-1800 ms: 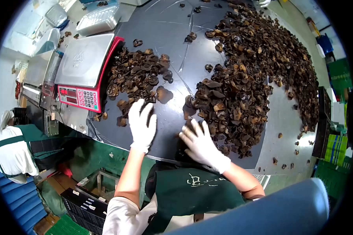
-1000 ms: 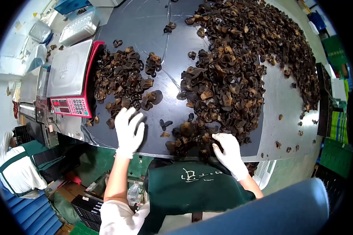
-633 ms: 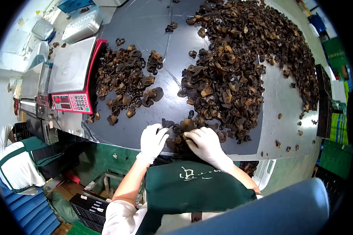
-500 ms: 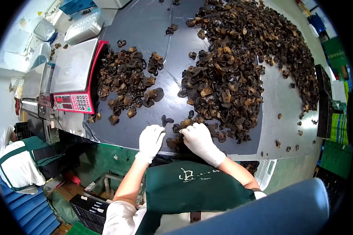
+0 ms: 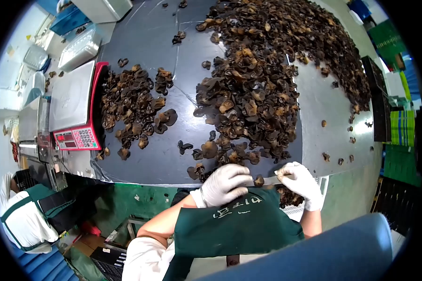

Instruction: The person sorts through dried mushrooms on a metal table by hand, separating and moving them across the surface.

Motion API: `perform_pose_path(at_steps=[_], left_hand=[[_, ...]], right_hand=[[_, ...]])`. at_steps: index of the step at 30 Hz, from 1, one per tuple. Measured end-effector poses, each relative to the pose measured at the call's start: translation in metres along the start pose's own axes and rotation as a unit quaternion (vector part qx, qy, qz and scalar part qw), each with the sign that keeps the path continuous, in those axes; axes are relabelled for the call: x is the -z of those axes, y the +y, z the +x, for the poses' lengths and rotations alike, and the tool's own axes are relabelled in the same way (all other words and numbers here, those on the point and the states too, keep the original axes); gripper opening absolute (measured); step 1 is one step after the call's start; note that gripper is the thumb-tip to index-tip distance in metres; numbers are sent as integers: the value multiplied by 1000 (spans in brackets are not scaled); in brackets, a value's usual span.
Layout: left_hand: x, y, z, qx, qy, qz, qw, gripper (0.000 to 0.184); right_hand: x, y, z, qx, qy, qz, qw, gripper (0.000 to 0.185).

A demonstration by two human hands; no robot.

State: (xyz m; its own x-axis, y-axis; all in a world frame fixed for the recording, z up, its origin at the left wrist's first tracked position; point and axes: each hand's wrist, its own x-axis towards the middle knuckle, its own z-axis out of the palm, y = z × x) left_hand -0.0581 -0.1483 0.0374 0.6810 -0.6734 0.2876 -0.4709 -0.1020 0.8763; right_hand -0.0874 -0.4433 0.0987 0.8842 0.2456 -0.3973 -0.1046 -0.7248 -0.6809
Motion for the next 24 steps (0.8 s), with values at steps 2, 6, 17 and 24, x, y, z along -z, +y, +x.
perform_pose_path(at_steps=[2, 6, 17, 24], left_hand=[[10, -8, 11, 0, -5, 198, 980, 47], [44, -40, -23, 88, -54, 396, 912, 58], [110, -45, -94, 262, 227, 367, 863, 38], [100, -42, -101, 262, 261, 343, 864, 32]], right_hand=[[-19, -21, 5, 50, 113, -5, 992, 9], [-71, -33, 41, 232, 148, -72, 959, 20], [-102, -49, 105, 282, 178, -183, 925, 21], [4, -17, 17, 87, -66, -47, 993, 20]])
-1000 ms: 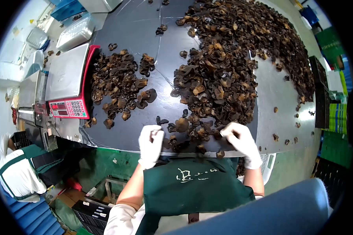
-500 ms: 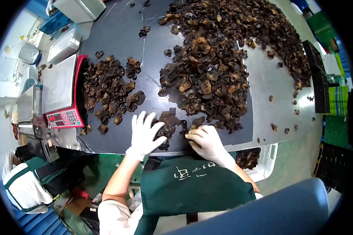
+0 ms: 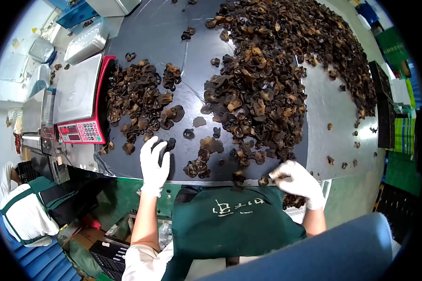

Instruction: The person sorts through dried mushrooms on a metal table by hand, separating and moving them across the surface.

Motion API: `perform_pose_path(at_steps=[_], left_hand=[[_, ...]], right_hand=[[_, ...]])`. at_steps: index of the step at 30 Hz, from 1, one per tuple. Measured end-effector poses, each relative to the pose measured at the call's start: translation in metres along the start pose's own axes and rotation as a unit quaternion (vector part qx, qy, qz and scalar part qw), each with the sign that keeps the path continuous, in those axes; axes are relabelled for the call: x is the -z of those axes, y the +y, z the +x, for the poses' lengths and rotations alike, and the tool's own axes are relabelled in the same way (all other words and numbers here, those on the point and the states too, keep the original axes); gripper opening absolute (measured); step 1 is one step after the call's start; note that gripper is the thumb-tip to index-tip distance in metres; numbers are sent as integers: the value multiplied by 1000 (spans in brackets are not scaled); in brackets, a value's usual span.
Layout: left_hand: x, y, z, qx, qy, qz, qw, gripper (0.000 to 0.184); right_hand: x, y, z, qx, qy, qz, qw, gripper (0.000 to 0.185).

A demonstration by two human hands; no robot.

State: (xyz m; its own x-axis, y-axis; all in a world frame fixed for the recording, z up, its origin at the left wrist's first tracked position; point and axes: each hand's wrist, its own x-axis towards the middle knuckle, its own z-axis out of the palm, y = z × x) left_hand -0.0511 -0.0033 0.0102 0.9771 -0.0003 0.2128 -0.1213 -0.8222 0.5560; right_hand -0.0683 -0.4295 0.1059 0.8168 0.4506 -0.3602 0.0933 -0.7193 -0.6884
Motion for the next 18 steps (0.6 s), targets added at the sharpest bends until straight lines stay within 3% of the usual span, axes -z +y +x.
perform_pose_path(at_steps=[1, 2, 4, 6, 8, 10, 11, 13, 17, 18], left_hand=[[-2, 3, 2, -7, -5, -1, 1000, 31], [-5, 9, 8, -32, -4, -10, 999, 30], [-15, 21, 20, -91, -22, -14, 995, 29], [-28, 33, 32, -138, -30, -20, 990, 28], [-39, 42, 44, -152, -28, -43, 987, 29], [-41, 51, 51, -147, -19, -57, 987, 30], [-38, 54, 53, -150, -20, -53, 987, 30], [-29, 57, 56, -116, -13, -64, 991, 31], [-14, 31, 40, -65, -4, -41, 997, 31], [-12, 22, 34, -58, 6, -32, 998, 31]], right_hand=[[5, 4, -17, -46, -90, -58, 993, 20], [0, 3, -23, -49, -88, -59, 993, 20], [-15, 0, -25, -65, 17, -193, 979, 19], [-36, -14, -4, 36, 117, -89, 988, 18], [-51, -53, 34, 66, 108, -53, 991, 19], [-88, -53, 73, 140, 122, -51, 981, 30], [-110, -51, 91, 145, 165, -95, 971, 26], [-128, -48, 116, 143, 93, -166, 971, 17], [-133, -41, 125, 182, 74, -175, 965, 14], [-128, -43, 127, 173, 139, -113, 969, 13]])
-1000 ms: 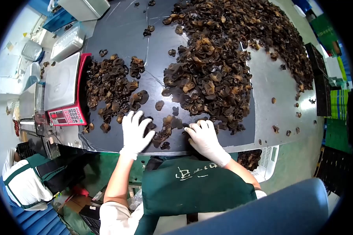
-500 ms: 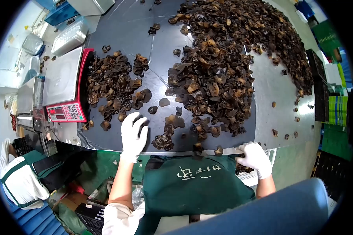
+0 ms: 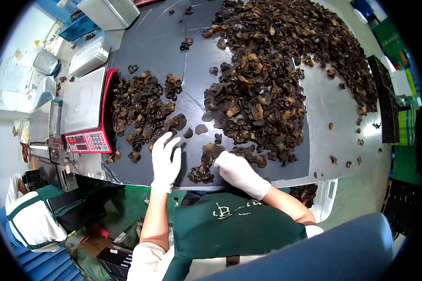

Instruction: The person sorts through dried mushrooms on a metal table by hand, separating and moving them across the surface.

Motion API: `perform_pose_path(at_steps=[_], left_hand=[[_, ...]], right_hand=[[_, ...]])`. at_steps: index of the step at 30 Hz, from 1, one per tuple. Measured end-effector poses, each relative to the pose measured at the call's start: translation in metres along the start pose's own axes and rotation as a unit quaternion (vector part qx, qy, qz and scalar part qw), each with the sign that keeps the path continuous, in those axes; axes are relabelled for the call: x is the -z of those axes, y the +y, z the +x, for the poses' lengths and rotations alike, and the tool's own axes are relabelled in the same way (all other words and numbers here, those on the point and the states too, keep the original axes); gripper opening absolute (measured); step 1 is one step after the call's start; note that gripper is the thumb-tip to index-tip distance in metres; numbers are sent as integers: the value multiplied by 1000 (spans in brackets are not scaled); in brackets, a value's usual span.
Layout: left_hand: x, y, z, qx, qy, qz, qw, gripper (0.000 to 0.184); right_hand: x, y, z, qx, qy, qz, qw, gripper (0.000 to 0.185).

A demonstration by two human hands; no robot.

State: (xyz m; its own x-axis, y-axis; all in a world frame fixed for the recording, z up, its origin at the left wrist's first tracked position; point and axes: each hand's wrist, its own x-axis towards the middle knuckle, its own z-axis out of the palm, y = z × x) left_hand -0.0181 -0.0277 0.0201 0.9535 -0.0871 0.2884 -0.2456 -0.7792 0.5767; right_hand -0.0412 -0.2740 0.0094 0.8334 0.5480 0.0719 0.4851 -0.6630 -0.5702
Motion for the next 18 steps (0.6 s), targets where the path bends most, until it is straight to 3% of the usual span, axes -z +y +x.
perform_pose_path(at_steps=[2, 5, 8, 9, 11, 13, 15, 17, 18], left_hand=[[5, -15, -13, 34, 6, -5, 999, 31], [8, -20, -22, 55, 11, -2, 998, 30], [8, -14, -20, 53, 19, -5, 998, 31], [8, -12, -19, 49, 17, -16, 999, 34], [12, 3, -18, 12, -3, -20, 1000, 41], [15, 20, -24, -93, -121, 30, 988, 61], [2, 32, -38, -181, -213, 29, 960, 64], [-23, 28, -51, -236, -254, 59, 936, 63], [-31, 30, -47, -229, -274, 67, 932, 60]], right_hand=[[10, -1, 12, -27, 137, 102, 985, 13], [-7, 8, 20, -56, 65, 51, 995, 17], [-5, 11, 23, -41, 62, 76, 994, 22], [-2, 14, 21, -18, 132, 140, 981, 22], [38, 10, 9, -43, 149, 189, 970, 20], [89, 7, -21, -168, 70, 190, 965, 17], [124, 22, -60, -221, -42, 181, 957, 20], [138, 35, -106, -227, -156, 11, 961, 28], [139, 34, -114, -229, -155, 10, 961, 28]])
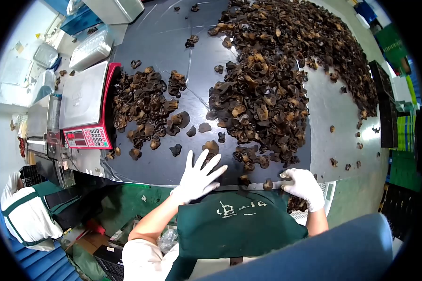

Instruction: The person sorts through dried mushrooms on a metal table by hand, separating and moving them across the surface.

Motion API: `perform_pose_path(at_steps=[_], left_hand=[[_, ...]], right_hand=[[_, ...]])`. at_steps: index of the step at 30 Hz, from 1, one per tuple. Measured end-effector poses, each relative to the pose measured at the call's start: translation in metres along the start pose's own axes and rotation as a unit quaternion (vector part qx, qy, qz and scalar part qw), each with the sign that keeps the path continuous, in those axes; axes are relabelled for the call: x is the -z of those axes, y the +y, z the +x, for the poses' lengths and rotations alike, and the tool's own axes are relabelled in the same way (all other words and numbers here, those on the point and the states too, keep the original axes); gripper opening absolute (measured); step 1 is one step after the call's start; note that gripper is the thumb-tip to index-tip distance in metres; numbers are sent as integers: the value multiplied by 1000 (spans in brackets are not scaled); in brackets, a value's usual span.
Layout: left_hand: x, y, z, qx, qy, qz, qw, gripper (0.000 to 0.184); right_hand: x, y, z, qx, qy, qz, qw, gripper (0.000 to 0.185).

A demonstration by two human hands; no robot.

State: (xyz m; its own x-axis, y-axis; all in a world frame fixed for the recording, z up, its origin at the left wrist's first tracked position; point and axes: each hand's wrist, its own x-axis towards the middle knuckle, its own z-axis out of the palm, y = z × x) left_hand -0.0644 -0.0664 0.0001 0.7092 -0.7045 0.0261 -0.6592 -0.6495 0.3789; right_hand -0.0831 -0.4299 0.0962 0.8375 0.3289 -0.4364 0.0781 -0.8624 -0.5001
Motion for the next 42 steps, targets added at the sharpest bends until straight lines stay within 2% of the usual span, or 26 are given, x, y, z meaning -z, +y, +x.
perform_pose_path(at_steps=[2, 3, 4, 8, 9, 11, 13, 14, 16, 19, 20, 21, 24, 25, 27, 29, 31, 33, 36, 37, 39, 40, 41, 42], left_hand=[[-10, -7, 25, -3, 30, 36, 999, 59], [-11, -11, 39, -4, 44, 45, 998, 59], [-8, -15, 51, -10, 59, 57, 997, 58], [-11, -42, 71, -2, 69, 120, 990, 37], [6, -45, 73, 14, 37, 133, 990, 34], [23, -70, 66, 23, 94, 145, 985, 25], [42, -98, 57, 69, 103, 185, 975, 23], [36, -122, 45, 88, 147, 226, 959, 24], [51, -148, 34, 104, 137, 244, 955, 30], [58, -181, 23, 166, 160, 300, 926, 29], [61, -184, 21, 187, 169, 280, 926, 29], [68, -180, 22, 206, 177, 261, 926, 29], [79, -131, 38, 164, 211, 229, 936, 29], [80, -110, 44, 139, 218, 234, 937, 29], [88, -63, 59, 112, 117, 87, 983, 33], [76, -31, 66, 46, 46, -20, 998, 38], [60, -5, 68, -12, 5, -93, 996, 52], [25, 11, 57, -59, 34, -95, 993, 70], [-10, 28, 53, -33, -28, -118, 992, 91], [-10, 30, 54, -23, -13, -124, 992, 94], [-16, 26, 55, 9, 10, -158, 987, 95], [-21, 24, 55, 20, 13, -104, 994, 95], [-24, 25, 55, 20, 15, -104, 994, 95], [-26, 28, 56, 19, 10, -87, 996, 94]], right_hand=[[-2, 1, -13, -109, -35, -7, 993, 34], [-7, 2, -17, -111, -33, -6, 993, 34], [-14, 5, -21, -109, -20, -4, 994, 33], [-27, 9, -29, -97, 5, 17, 995, 34], [-30, 11, -30, -89, 12, 30, 995, 35], [-31, 11, -33, -96, 17, 27, 995, 34], [-32, 12, -34, -77, 29, -5, 997, 32], [-33, 12, -34, -79, 30, -2, 996, 32], [-36, 12, -32, -38, 65, -19, 997, 29], [-36, 6, -20, 0, 101, 0, 995, 26], [-31, 1, -15, 10, 110, 13, 994, 25], [-31, -3, -8, 6, 112, 13, 994, 25], [-35, -13, 13, 38, 181, 42, 982, 30], [-42, -15, 21, 42, 189, 48, 980, 41], [-60, -26, 41, 48, 220, 22, 974, 53], [-75, -43, 59, 61, 168, -41, 983, 56], [-93, -53, 72, 141, 163, 21, 976, 54], [-82, -60, 73, 200, 165, 83, 962, 47], [-55, -54, 53, 155, 189, 59, 968, 38], [-49, -48, 42, 129, 182, 36, 974, 46], [-33, -43, 18, 29, 106, 6, 994, 67], [-35, -39, 11, -30, 51, -36, 998, 76], [-37, -36, 4, -89, -4, -78, 993, 87], [-42, -31, 2, -93, -22, -65, 993, 95]])
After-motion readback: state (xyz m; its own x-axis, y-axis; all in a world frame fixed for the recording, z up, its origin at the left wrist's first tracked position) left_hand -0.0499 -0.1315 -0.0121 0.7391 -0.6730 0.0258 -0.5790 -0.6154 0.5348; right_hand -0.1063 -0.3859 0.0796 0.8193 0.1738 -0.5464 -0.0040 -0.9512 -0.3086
